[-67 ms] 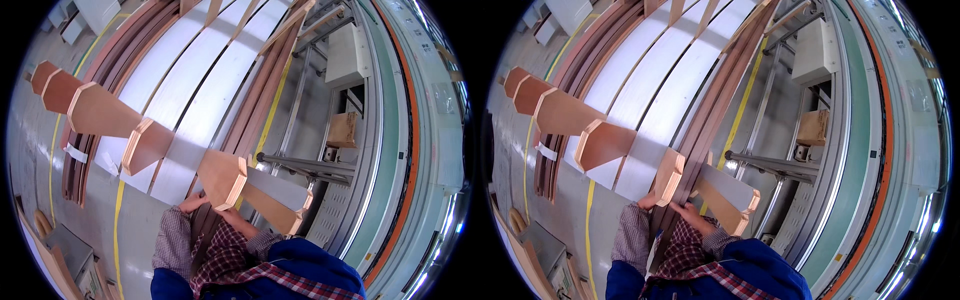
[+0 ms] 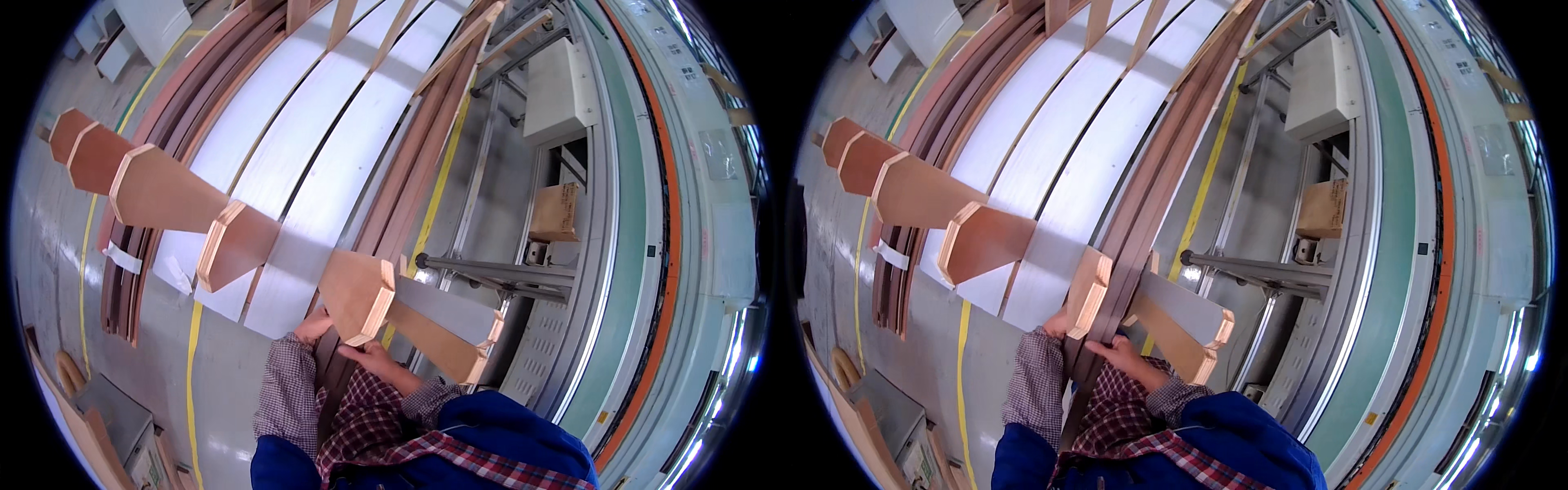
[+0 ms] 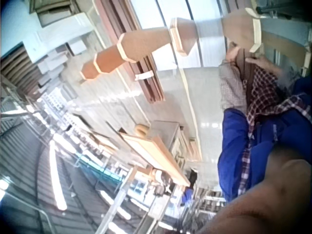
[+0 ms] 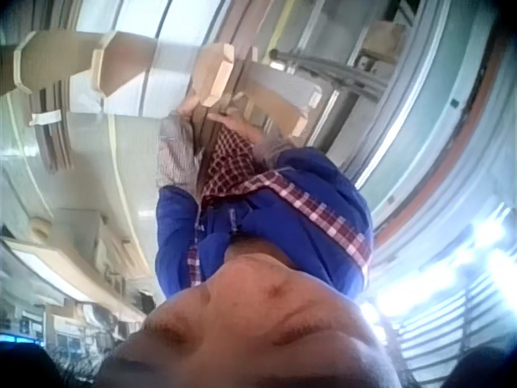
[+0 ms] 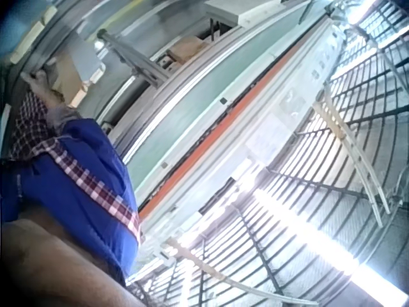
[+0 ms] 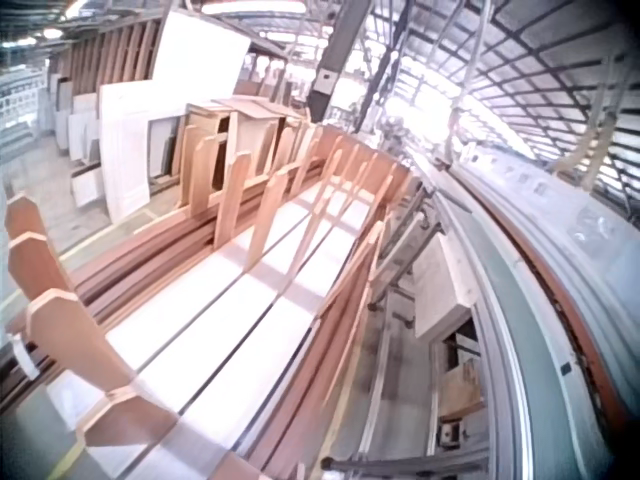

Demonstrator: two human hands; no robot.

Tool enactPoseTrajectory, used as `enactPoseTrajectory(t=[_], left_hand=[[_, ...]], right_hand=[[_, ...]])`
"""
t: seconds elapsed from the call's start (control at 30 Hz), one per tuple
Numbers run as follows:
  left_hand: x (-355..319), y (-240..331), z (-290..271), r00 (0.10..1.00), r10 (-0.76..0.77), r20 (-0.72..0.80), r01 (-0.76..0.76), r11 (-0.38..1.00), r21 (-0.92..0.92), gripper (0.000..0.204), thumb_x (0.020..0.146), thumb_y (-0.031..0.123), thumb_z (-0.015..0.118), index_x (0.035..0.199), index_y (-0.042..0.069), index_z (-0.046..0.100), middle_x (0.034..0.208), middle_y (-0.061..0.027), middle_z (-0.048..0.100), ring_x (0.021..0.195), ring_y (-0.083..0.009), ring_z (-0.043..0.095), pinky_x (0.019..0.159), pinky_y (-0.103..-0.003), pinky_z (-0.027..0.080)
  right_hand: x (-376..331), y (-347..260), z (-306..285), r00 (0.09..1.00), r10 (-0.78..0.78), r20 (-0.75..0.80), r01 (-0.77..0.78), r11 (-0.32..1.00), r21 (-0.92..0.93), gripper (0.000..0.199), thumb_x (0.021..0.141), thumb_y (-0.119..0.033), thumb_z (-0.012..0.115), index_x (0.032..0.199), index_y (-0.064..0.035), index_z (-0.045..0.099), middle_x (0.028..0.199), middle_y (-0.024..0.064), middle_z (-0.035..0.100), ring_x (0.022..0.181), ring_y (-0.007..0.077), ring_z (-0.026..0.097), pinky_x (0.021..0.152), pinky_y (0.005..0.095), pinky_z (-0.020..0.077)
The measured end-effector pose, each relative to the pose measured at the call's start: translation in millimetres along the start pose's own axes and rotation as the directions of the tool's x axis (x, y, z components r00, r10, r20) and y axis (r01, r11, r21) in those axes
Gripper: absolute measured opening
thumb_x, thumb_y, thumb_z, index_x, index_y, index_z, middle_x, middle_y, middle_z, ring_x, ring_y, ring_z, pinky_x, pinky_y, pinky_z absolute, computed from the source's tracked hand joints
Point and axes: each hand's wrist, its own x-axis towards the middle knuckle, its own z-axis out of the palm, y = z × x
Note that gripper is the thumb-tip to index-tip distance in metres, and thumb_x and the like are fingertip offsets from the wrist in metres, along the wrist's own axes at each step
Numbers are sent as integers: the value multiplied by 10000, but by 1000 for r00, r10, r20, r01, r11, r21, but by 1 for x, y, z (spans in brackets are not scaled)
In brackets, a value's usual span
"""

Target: The person repeatedly picks up long wooden strips and places them onto a white panel on a workbench, aligning them in parallel rows. The person occasionally moves to a nearby rack to retrieve more strips and returns to the workbench to continue stacking them. The process involves careful placement and alignment of each strip by hand.

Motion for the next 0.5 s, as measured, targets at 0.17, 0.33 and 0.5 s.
enactPoseTrajectory(t=[0.17, 0.33, 0.5], left_hand=[[-9, 53, 47, 990, 72, -123, -35, 959, 280, 612, 651, 169, 820, 1158, -16, 532, 1049, -96, 601, 966, -200, 566, 856, -325, 469], [-69, 46, 68, 965, -224, -133, 244, 956, 162, 613, 647, 216, 806, 1143, -41, 554, 1105, -141, 609, 993, -214, 584, 879, -329, 463], [-182, 17, 79, 944, -312, -107, 311, 950, -31, 534, 637, 121, 789, 1104, -39, 585, 1009, -137, 650, 907, -226, 622, 836, -337, 495]], right_hand=[[-34, -15, 5, 998, -18, 56, 22, 997, -75, 322, 821, -234, 702, 1018, 11, 633, 887, 36, 657, 811, 95, 589, 696, 244, 477], [-86, -9, 33, 965, 205, 164, -162, 957, -241, 413, 790, -313, 723, 1033, 4, 621, 868, 36, 664, 809, 119, 604, 718, 278, 489], [-148, 18, 81, 841, -88, 534, 236, 947, -216, 452, 789, -348, 703, 1076, -11, 608, 981, 116, 660, 895, 179, 614, 806, 319, 473]])
